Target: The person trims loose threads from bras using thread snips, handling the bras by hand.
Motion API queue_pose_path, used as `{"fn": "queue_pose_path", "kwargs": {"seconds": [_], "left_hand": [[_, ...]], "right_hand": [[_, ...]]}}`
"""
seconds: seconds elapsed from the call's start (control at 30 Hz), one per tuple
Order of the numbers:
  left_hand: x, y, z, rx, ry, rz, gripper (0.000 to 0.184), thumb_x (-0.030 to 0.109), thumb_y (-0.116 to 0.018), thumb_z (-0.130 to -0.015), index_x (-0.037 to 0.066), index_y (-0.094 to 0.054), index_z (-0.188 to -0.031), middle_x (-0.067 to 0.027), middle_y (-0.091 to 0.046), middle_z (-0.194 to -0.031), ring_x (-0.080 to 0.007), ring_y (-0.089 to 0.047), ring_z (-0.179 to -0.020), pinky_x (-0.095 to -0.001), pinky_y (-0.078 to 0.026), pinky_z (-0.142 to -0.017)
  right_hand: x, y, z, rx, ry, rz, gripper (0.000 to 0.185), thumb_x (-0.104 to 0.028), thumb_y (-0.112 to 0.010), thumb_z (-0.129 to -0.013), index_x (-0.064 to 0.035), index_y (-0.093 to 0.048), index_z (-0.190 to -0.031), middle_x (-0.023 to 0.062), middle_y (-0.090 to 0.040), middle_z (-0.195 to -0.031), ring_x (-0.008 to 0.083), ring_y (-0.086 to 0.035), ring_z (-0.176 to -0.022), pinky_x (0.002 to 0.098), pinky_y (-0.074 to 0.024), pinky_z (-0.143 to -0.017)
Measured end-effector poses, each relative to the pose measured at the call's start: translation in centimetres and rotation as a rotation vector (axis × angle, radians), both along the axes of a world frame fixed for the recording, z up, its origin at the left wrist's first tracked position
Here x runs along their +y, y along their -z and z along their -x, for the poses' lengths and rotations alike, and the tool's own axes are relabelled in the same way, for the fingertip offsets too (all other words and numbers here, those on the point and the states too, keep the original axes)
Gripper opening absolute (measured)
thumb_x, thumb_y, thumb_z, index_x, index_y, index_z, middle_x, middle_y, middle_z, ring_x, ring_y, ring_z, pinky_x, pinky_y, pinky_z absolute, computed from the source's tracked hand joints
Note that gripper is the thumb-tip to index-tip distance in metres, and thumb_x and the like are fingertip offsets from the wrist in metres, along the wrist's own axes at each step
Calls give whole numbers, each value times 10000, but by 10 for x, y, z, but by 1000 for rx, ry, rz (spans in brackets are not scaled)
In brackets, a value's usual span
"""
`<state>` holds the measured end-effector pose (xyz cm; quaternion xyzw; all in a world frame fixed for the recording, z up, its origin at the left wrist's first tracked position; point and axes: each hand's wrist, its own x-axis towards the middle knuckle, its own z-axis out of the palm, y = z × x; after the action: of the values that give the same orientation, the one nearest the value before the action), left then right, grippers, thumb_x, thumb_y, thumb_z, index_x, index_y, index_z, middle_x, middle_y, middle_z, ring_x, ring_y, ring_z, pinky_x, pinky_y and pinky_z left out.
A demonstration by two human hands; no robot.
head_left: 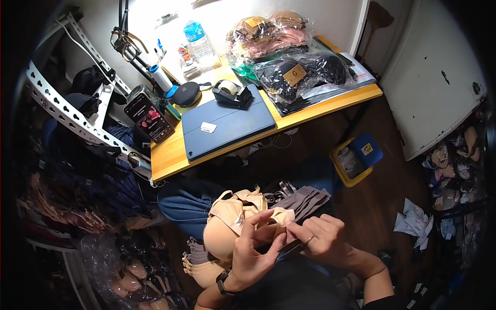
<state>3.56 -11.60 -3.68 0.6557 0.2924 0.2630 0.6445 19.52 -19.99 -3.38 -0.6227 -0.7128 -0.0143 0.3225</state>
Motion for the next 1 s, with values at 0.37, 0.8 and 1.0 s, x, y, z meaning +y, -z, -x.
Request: {"fn": "queue_pose_path", "kwargs": {"seconds": [0.37, 0.8, 1.0], "left_hand": [[6, 4, -6, 35, 41, -616, 333, -60, -608, -839, -26, -519, -1157, -97, -636, -916, -105, -611, -820, -213, -484, -702], [8, 9, -4, -29, 40, -223, 434, -86, -512, -872, 0, -417, -1287, -69, -582, -932, -83, -552, -829, -198, -441, -716], [11, 1, -2, 24, 59, -324, 431, -66, -527, -873, 14, -444, -1288, -85, -616, -984, -105, -589, -896, -222, -456, -786]], "right_hand": [[3, -16, -8, 1257, -111, 577, 149, -148, -647, -831, -40, -583, -912, 64, -547, -680, 163, -542, -558, 246, -397, -509], [-11, -14, -9, -35, 18, 179, 315, -282, -653, -837, -93, -609, -1084, 33, -564, -729, 155, -569, -577, 271, -445, -519], [-8, -11, -14, -83, -22, 194, 263, -271, -640, -846, -98, -626, -1043, 18, -570, -729, 142, -578, -581, 263, -452, -509]]}}
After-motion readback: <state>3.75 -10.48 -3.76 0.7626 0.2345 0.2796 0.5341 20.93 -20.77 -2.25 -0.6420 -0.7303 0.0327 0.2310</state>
